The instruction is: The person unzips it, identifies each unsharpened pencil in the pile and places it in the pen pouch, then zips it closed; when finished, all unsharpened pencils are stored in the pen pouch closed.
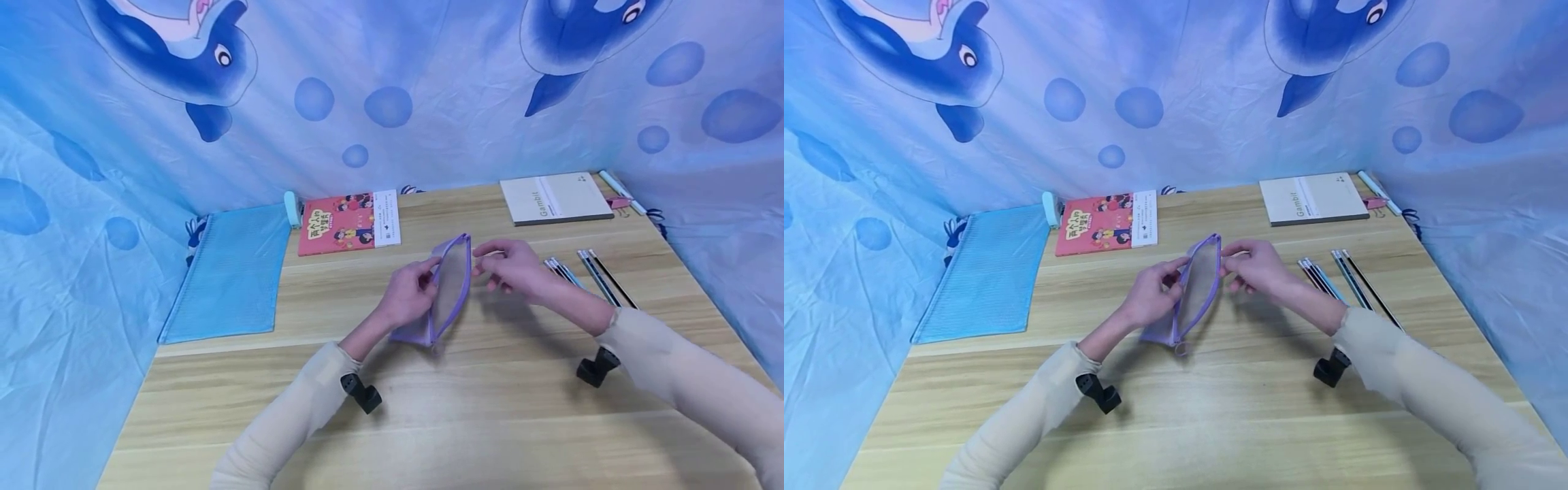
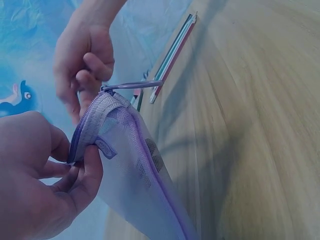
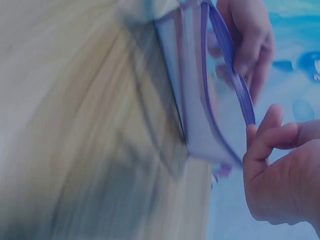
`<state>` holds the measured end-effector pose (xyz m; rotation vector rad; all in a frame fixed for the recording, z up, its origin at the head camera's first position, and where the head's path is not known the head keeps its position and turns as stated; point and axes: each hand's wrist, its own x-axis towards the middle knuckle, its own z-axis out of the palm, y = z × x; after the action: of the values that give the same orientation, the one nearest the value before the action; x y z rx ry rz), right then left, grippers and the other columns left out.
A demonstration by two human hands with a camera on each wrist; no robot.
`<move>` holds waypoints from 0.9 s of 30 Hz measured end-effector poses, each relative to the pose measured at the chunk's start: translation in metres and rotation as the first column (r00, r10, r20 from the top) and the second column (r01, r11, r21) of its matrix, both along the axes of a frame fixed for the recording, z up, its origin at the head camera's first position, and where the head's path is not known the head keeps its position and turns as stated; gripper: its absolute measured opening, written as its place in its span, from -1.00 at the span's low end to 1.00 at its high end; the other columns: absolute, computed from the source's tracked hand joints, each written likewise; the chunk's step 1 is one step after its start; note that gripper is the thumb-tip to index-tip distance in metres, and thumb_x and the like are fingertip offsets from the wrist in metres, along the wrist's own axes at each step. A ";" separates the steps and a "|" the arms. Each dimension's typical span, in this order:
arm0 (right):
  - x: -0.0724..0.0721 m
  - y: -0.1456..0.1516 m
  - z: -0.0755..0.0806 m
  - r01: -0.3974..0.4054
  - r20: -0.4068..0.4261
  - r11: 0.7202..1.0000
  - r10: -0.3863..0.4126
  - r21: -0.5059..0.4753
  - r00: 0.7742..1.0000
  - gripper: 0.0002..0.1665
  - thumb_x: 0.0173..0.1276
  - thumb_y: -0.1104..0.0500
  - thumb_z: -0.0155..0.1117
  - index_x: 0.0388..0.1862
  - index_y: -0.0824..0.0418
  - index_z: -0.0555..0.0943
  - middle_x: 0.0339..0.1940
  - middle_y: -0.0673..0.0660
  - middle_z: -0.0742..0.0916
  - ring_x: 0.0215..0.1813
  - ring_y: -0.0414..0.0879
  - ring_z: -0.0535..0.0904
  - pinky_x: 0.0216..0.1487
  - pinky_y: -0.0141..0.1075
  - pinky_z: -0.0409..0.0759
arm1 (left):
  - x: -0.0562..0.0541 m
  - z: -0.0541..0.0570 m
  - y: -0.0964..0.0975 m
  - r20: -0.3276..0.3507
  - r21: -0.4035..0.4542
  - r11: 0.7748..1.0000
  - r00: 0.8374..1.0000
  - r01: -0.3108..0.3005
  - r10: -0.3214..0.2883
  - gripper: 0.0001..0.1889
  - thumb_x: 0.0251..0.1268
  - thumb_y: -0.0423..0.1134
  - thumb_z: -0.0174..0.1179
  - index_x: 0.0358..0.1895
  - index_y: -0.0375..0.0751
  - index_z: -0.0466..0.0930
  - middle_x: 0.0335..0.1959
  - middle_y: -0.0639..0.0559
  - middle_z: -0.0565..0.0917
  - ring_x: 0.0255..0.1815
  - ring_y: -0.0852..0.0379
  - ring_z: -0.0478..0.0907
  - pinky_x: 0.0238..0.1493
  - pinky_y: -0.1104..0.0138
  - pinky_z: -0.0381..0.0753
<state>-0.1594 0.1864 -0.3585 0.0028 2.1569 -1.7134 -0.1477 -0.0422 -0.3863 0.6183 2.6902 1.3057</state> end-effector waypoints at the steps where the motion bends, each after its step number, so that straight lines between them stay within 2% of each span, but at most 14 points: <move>1: 0.000 0.007 0.002 -0.002 -0.001 1.000 0.002 0.017 1.000 -0.47 0.37 0.33 0.14 0.29 0.49 0.39 -0.31 0.12 0.77 -0.59 -0.22 0.58 -0.67 -0.43 0.33 | 0.000 0.000 0.000 0.002 0.003 1.000 1.000 -0.001 0.001 -0.42 0.22 -0.51 0.16 0.37 -0.39 0.43 -0.27 -0.10 0.62 -0.29 0.08 0.53 -0.28 0.38 0.58; 9: -0.006 0.066 0.007 -0.002 -0.006 0.991 0.003 0.133 1.000 -0.49 0.46 0.26 0.10 0.32 0.46 0.35 -0.29 0.09 0.77 -0.52 -0.19 0.62 -0.62 -0.38 0.40 | 0.001 0.000 -0.002 -0.001 0.006 1.000 1.000 0.014 -0.014 -0.43 0.22 -0.53 0.15 0.36 -0.42 0.42 -0.29 -0.09 0.61 -0.32 0.09 0.51 -0.31 0.40 0.57; 13: -0.009 0.094 0.007 -0.008 -0.026 0.978 0.013 0.209 1.000 -0.50 0.50 0.22 0.10 0.31 0.46 0.34 -0.28 0.10 0.77 -0.51 -0.16 0.64 -0.61 -0.35 0.44 | 0.001 0.000 -0.003 0.000 0.003 1.000 1.000 0.024 -0.024 -0.43 0.22 -0.53 0.14 0.36 -0.43 0.41 -0.29 -0.09 0.60 -0.32 0.08 0.51 -0.31 0.40 0.57; 19: -0.010 0.128 0.004 -0.062 -0.030 0.931 0.077 0.361 0.997 -0.50 0.53 0.17 0.12 0.26 0.51 0.37 -0.29 0.17 0.76 -0.48 -0.08 0.66 -0.62 -0.32 0.47 | -0.001 -0.002 -0.002 -0.007 -0.002 1.000 1.000 0.025 -0.025 -0.43 0.22 -0.53 0.14 0.37 -0.42 0.41 -0.29 -0.09 0.60 -0.31 0.09 0.51 -0.29 0.39 0.56; 24: -0.011 0.148 -0.002 -0.106 -0.009 0.879 0.124 0.465 0.992 -0.52 0.50 0.20 0.13 0.20 0.56 0.39 -0.48 0.16 0.71 -0.56 -0.09 0.56 -0.65 -0.32 0.39 | 0.000 -0.001 -0.003 -0.007 0.005 1.000 1.000 0.026 -0.026 -0.42 0.22 -0.53 0.14 0.37 -0.43 0.41 -0.30 -0.08 0.59 -0.32 0.09 0.49 -0.30 0.39 0.56; 27: -0.011 0.158 -0.009 -0.101 -0.011 0.855 0.124 0.508 0.992 -0.56 0.47 0.22 0.14 0.13 0.56 0.43 -0.58 0.14 0.68 -0.60 -0.08 0.53 -0.67 -0.33 0.37 | 0.000 -0.001 -0.003 -0.012 0.004 1.000 1.000 0.026 -0.026 -0.42 0.21 -0.53 0.15 0.36 -0.43 0.41 -0.30 -0.08 0.59 -0.32 0.09 0.50 -0.29 0.38 0.55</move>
<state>-0.1707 0.3444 -0.3670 -0.0185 2.5232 -1.0457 -0.1474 -0.0450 -0.3873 0.6611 2.6800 1.3063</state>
